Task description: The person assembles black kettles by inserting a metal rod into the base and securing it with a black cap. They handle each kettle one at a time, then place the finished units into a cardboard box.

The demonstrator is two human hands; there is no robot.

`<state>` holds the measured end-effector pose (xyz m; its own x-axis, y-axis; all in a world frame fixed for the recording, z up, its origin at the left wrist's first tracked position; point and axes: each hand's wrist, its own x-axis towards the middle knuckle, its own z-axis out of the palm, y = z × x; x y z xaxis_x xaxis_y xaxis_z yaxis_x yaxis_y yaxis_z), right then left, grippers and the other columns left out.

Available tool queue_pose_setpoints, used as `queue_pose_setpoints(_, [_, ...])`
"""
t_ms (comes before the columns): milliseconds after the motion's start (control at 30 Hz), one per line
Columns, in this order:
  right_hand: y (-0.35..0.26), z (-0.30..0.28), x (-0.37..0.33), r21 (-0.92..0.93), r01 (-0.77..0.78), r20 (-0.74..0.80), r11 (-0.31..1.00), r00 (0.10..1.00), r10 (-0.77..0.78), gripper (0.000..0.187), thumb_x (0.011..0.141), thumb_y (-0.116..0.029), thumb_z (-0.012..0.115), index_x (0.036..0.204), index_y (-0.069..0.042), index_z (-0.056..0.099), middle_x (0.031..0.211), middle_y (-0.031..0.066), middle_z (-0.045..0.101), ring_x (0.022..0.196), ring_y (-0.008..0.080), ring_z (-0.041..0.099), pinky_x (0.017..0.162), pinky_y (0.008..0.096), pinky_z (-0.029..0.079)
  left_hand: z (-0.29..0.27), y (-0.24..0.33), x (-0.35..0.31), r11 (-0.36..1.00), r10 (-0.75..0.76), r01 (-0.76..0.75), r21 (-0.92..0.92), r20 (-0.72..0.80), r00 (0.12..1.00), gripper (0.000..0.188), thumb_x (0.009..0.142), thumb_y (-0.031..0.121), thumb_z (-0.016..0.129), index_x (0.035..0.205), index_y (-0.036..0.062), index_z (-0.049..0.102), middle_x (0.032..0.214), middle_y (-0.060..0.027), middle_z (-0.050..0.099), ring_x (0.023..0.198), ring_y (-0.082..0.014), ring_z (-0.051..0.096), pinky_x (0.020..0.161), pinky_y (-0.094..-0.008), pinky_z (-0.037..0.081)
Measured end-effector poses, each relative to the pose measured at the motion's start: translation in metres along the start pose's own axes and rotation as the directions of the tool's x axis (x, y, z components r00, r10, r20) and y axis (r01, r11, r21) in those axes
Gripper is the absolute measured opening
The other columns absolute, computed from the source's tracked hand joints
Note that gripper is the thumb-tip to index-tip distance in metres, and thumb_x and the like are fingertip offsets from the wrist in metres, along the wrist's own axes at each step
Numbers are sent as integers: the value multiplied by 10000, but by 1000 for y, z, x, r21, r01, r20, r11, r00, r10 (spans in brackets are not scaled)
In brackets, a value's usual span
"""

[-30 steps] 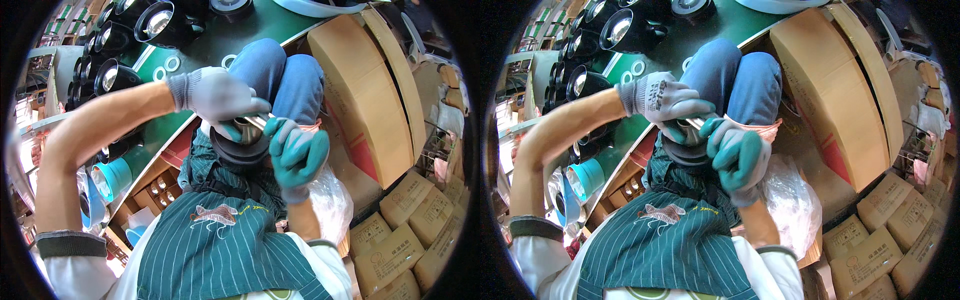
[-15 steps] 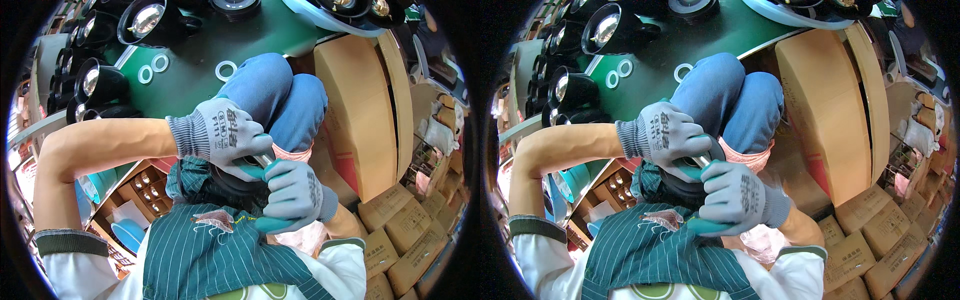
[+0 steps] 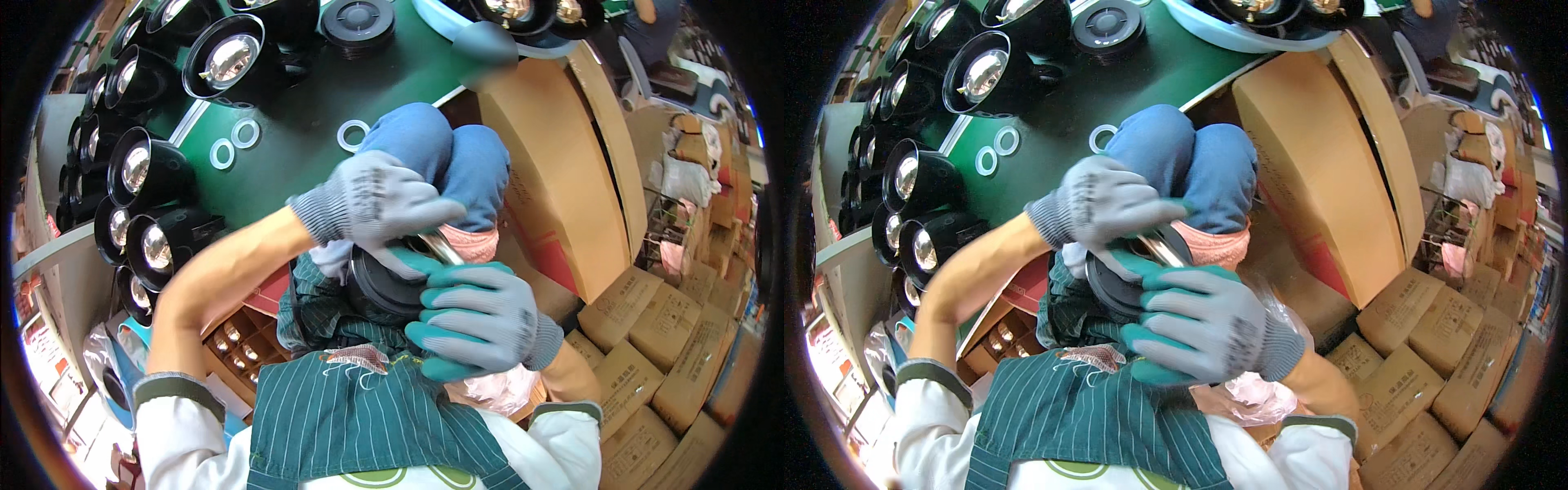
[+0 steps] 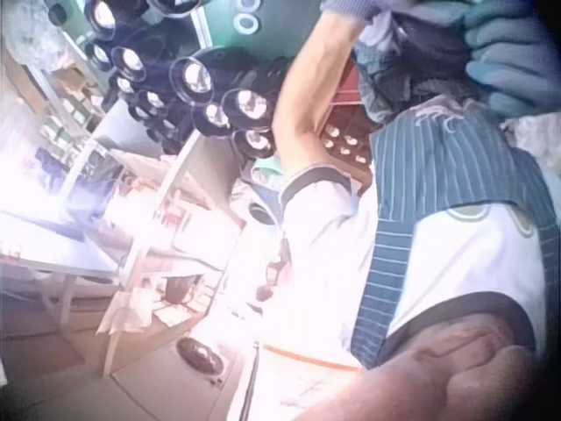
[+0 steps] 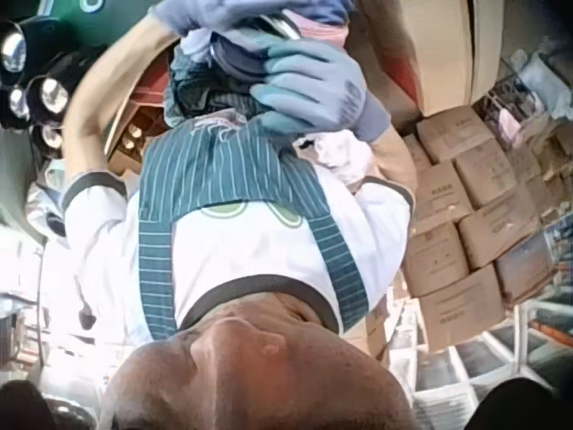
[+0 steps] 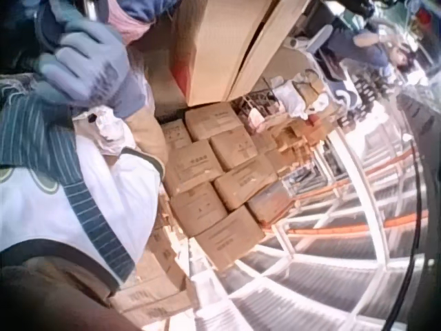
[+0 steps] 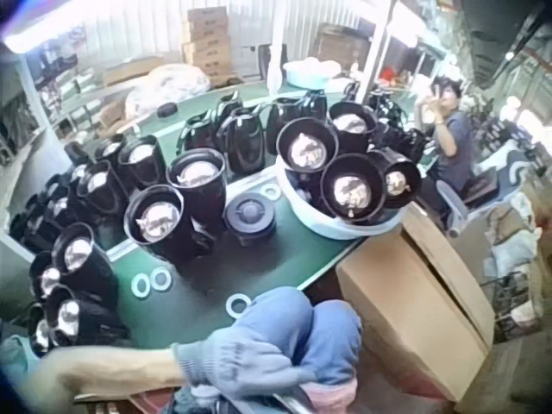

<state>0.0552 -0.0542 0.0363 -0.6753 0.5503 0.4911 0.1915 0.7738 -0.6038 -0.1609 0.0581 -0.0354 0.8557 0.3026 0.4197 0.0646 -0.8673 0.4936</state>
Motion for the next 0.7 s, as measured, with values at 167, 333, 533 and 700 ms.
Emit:
queue_pose_setpoints(167, [-40, 22, -43, 447, -534, -457, 718, 553, 696, 972, 765, -398, 876, 1505, 63, 445, 1621, 207, 363, 1475, 320, 407, 1219, 444, 342, 20, 44, -98, 587, -810, 627, -512, -363, 461, 615, 830, 157, 743, 1391, -14, 557, 1201, -163, 737, 1100, -248, 726, 973, -407, 562])
queue_pose_setpoints(333, [-36, 79, -48, -160, -787, -125, 596, 615, 778, 1053, 638, -509, 930, 1541, -179, 501, 1572, 332, 362, 1417, 485, 429, 1188, 550, 341, 29, 34, -191, 337, -861, 935, -114, -439, 257, 605, 918, 276, 727, 1437, 40, 525, 1168, -196, 731, 1069, -342, 729, 910, -416, 571])
queue_pose_setpoints(533, [-59, 71, -42, 163, -773, -205, 613, 581, 787, 928, 571, -280, 998, 1400, -60, 645, 1491, 321, 489, 1353, 431, 541, 1165, 484, 421, 21, 5, -224, 154, -843, 976, 156, -494, 212, 730, 901, 434, 709, 1474, 49, 472, 1158, -237, 677, 962, -415, 692, 804, -507, 558])
queue_pose_setpoints(700, [-65, 35, -40, 607, -605, -456, 515, 266, 849, 892, 744, -316, 912, 1474, 29, 534, 1476, 176, 562, 1357, 270, 540, 1161, 415, 427, -12, 61, -184, 275, -764, 889, 366, -478, 433, 969, 761, 433, 837, 1537, 57, 397, 1472, -273, 484, 1294, -451, 537, 1021, -534, 488])
